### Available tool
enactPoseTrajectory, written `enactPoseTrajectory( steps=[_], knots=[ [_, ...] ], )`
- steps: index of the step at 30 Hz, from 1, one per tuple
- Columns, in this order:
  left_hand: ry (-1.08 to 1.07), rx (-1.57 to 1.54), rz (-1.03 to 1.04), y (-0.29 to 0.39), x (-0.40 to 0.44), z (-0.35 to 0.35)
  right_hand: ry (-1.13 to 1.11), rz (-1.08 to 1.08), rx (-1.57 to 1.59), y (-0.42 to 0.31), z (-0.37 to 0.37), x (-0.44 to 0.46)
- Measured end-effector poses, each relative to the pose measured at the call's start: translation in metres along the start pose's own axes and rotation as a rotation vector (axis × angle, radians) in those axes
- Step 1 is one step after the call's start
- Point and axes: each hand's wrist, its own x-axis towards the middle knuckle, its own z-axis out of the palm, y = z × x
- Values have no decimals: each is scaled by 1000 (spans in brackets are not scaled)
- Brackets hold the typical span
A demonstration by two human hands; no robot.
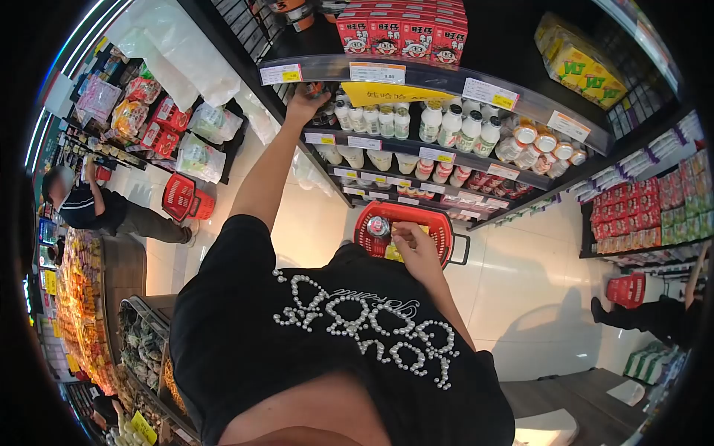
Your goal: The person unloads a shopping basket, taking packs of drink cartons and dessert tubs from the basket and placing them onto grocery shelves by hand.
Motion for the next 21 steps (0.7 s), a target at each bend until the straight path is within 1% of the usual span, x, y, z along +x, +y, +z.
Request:
enactPoseTrajectory(
  steps=[2, 3, 6, 9, 12, 15, 18, 21],
  knots=[
    [-65, 198, 22, 3, 2, -5, 3, 14, 8, 3, 0, -1],
    [-97, 299, 31, 16, 0, -14, 2, 22, 16, 3, 0, -2],
    [-279, 312, -96, 49, -7, -37, -8, 27, 32, 7, 1, 0],
    [-298, 460, -16, 44, -6, -35, 6, -6, 38, 9, 3, 2],
    [-238, 487, 99, 37, -8, -33, 1, -14, 23, 10, 3, 3],
    [-157, 488, 163, 40, -14, -37, -14, -6, -7, 9, 3, 3],
    [-230, 490, 11, 60, -23, -48, -18, 3, -20, 9, 4, 2],
    [-209, 602, 58, 61, -29, -47, -17, 7, -16, 10, 4, 2]
  ],
)
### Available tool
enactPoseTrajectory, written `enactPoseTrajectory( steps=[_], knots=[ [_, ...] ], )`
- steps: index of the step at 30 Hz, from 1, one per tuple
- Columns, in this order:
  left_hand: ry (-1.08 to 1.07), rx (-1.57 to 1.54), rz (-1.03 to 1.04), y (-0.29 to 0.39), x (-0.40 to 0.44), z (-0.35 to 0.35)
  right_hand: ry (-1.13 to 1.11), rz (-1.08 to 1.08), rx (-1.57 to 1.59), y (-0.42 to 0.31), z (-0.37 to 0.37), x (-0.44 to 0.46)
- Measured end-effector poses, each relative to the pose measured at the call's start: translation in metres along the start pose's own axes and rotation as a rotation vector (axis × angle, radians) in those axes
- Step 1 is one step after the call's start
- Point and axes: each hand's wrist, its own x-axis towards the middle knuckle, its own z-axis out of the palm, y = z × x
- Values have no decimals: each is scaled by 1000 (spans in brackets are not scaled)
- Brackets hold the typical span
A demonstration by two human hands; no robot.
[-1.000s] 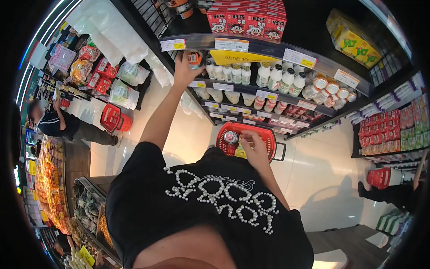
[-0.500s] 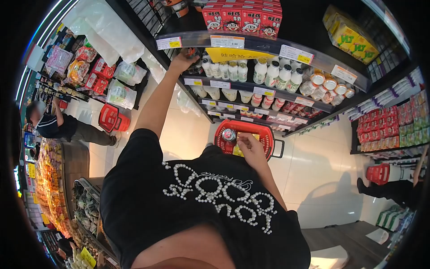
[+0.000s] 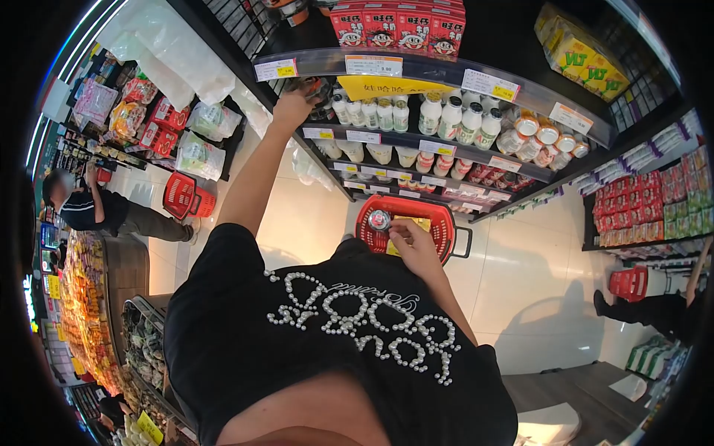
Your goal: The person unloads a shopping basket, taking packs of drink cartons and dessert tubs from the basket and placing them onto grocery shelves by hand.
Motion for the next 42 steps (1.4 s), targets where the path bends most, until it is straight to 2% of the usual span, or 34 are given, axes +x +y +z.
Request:
enactPoseTrajectory(
  steps=[3, 9, 13, 17, 20, 21, 22, 23, 24, 25, 26, 27, 29, 31, 34, 36, 38, 39, 42],
  knots=[
    [-135, 99, -73, 16, -13, -16, 1, 16, -11, 0, -1, 0],
    [16, 92, 45, 24, -39, -19, -16, 37, -53, -6, 1, 0],
    [-4, 73, 61, 30, -57, -15, -22, 35, -54, -1, 2, 2],
    [128, 42, 250, 29, -87, 12, -38, 34, -47, -4, 4, 0],
    [-98, -4, 251, 25, -130, 54, -22, 29, -27, 11, 4, 0],
    [-302, -125, 188, 20, -147, 75, -13, 42, -31, 12, 4, 0],
    [-407, -241, 246, 7, -174, 117, -7, 57, -36, 15, 1, 0],
    [-511, -359, 300, 1, -203, 149, 6, 47, -13, 34, -3, 3],
    [-633, -534, 234, 23, -236, 139, 20, 32, 11, 60, -6, 7],
    [-911, -653, 79, 19, -275, 190, -5, 141, 28, 75, -13, 9],
    [-843, -573, 258, 15, -330, 243, 8, 238, -26, 102, -20, 11],
    [-915, -487, 263, 22, -349, 243, -32, 331, -165, 123, -27, 9],
    [-939, -481, 157, 30, -350, 219, -70, 425, -356, 177, -40, -4],
    [-847, -639, -78, 36, -325, 161, -70, 441, -462, 252, -51, -30],
    [-904, -552, -36, 11, -331, 167, 344, 928, 289, 304, -59, -76],
    [-925, -511, -39, -4, -350, 177, 201, 1144, -166, 353, -75, -115],
    [-905, -471, -32, -6, -365, 189, 247, 1122, -100, 366, -65, -136],
    [-878, -451, -32, -4, -372, 192, 256, 1029, -31, 367, -59, -145],
    [-835, -397, -19, -1, -387, 199, 135, 797, -315, 370, -42, -153]
  ],
)
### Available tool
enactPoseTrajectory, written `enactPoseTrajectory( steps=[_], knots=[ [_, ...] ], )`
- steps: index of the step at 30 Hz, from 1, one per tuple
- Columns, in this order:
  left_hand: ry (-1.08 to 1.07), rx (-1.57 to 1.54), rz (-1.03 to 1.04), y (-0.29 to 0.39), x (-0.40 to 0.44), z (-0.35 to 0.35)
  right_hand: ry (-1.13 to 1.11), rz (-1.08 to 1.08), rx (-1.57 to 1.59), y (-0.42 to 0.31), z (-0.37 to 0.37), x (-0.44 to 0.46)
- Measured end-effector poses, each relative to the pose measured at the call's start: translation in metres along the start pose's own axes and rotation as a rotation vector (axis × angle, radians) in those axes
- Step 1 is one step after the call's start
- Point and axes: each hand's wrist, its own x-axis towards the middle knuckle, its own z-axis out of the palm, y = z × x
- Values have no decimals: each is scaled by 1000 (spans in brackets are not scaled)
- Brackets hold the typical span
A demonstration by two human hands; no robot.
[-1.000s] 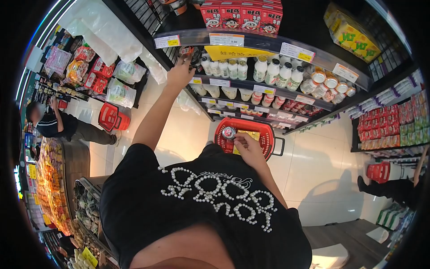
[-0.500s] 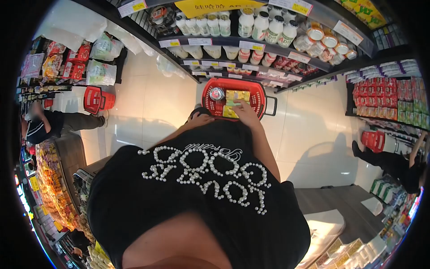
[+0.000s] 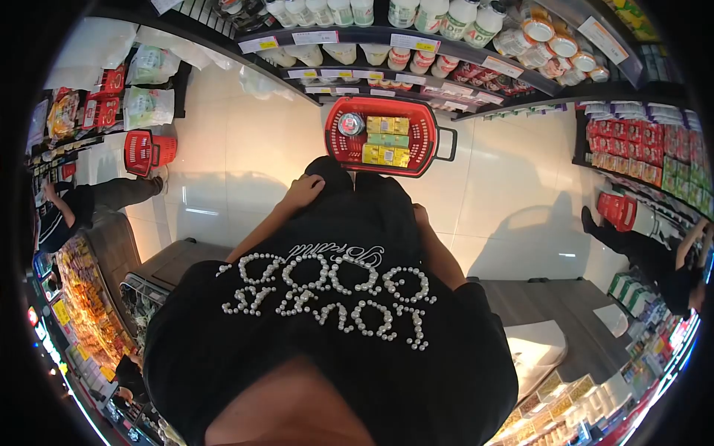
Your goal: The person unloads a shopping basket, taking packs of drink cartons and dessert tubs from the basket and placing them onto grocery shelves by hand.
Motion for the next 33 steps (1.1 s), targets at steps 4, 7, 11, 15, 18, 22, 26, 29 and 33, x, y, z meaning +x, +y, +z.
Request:
enactPoseTrajectory(
  steps=[4, 7, 11, 15, 18, 22, 26, 29, 33],
  knots=[
    [-82, -87, -19, -4, 7, 2, 20, 179, 52, -10, 3, -14],
    [-109, -216, -81, -34, 23, 18, 22, 171, 3, -10, 8, -13],
    [-145, -193, -383, -89, 42, 53, 25, 143, 40, -25, 12, -13],
    [-70, -240, -239, -63, 36, 55, 57, 90, -47, -35, 21, -13],
    [-68, -421, -104, -41, 17, 55, 27, 122, -91, -38, 25, -28],
    [-83, -552, -212, -61, -2, 77, -1, 295, -25, -61, 27, -55],
    [-77, -763, -441, -105, -15, 98, -21, 93, -289, -65, 38, -55],
    [-43, -733, -565, -145, -31, 122, 95, 107, -421, -88, 49, -61],
    [88, -598, -640, -219, -39, 196, 46, 73, -414, -88, 63, -44]
  ],
)
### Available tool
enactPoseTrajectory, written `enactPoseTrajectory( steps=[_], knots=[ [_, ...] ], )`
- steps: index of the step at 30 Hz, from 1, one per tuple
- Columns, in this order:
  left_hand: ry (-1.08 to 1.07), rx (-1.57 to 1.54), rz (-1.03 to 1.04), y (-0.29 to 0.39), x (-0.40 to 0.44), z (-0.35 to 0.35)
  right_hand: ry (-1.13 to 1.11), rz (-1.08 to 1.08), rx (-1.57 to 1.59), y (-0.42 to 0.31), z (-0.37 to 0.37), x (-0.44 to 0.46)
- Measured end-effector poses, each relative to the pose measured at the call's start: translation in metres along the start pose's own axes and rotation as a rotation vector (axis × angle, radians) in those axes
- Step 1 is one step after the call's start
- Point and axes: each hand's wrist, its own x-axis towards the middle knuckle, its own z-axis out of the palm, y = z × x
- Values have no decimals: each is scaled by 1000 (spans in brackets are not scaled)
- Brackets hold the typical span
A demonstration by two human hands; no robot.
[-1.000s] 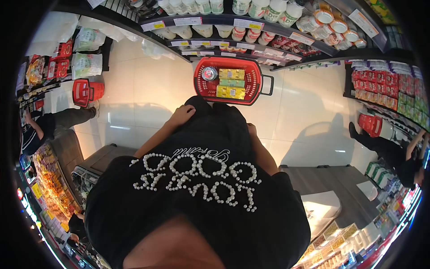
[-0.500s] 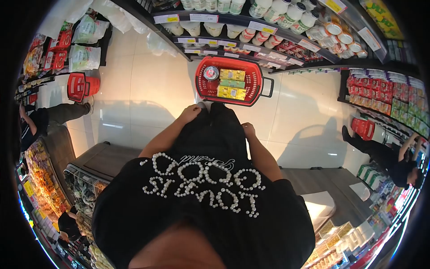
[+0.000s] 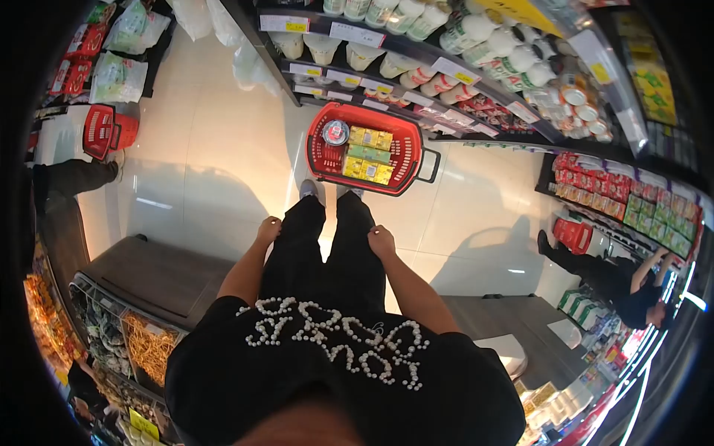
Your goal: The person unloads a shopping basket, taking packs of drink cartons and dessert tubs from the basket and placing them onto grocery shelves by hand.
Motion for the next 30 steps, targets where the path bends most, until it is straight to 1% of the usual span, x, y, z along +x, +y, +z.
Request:
enactPoseTrajectory(
  steps=[2, 3, 5, 7, 9, 11, 12, 13, 14, 15, 16, 18, 19, 20, 23, 26, 29, 30],
  knots=[
    [-53, -123, -131, 18, -29, -9, -82, -87, 43, -2, 15, 17],
    [-69, -176, -174, 24, -37, -7, -138, -80, 17, -2, 20, 30],
    [-133, -191, -190, 28, -35, 4, -210, -94, 41, 6, 30, 63],
    [-203, -203, -214, 34, -39, 15, -241, -26, 22, 27, 50, 115],
    [-281, -160, -230, 46, -17, 33, -123, 15, -37, 25, 41, 155],
    [-327, -193, -229, 54, 15, 55, -4, 70, 45, 24, 30, 195],
    [-260, -153, -174, 69, 34, 68, 40, 38, 44, 30, 31, 226],
    [-229, -278, -92, 77, 54, 81, 80, 13, 48, 41, 34, 250],
    [-66, -463, -32, 113, 57, 94, 137, -54, 18, 50, 36, 268],
    [-82, -570, -142, 127, 81, 107, 192, -122, -12, 59, 37, 283],
    [-48, -613, -216, 157, 87, 114, 118, -44, 103, 71, 41, 301],
    [-86, -683, -188, 180, 117, 139, 5, 79, 375, 64, 31, 313],
    [-140, -647, -209, 191, 130, 149, -43, 136, 533, 54, 23, 307],
    [-144, -630, -208, 198, 140, 161, -33, 92, 680, 68, 36, 323],
    [-285, -565, -270, 211, 160, 182, -64, 155, 691, 63, 38, 322],
    [-332, -394, -235, 224, 171, 187, -28, 228, 730, 59, 36, 318],
    [-380, -455, -251, 216, 188, 189, -17, 285, 834, 65, 33, 320],
    [-341, -440, -248, 214, 191, 189, -12, 304, 863, 65, 30, 320]
  ],
)
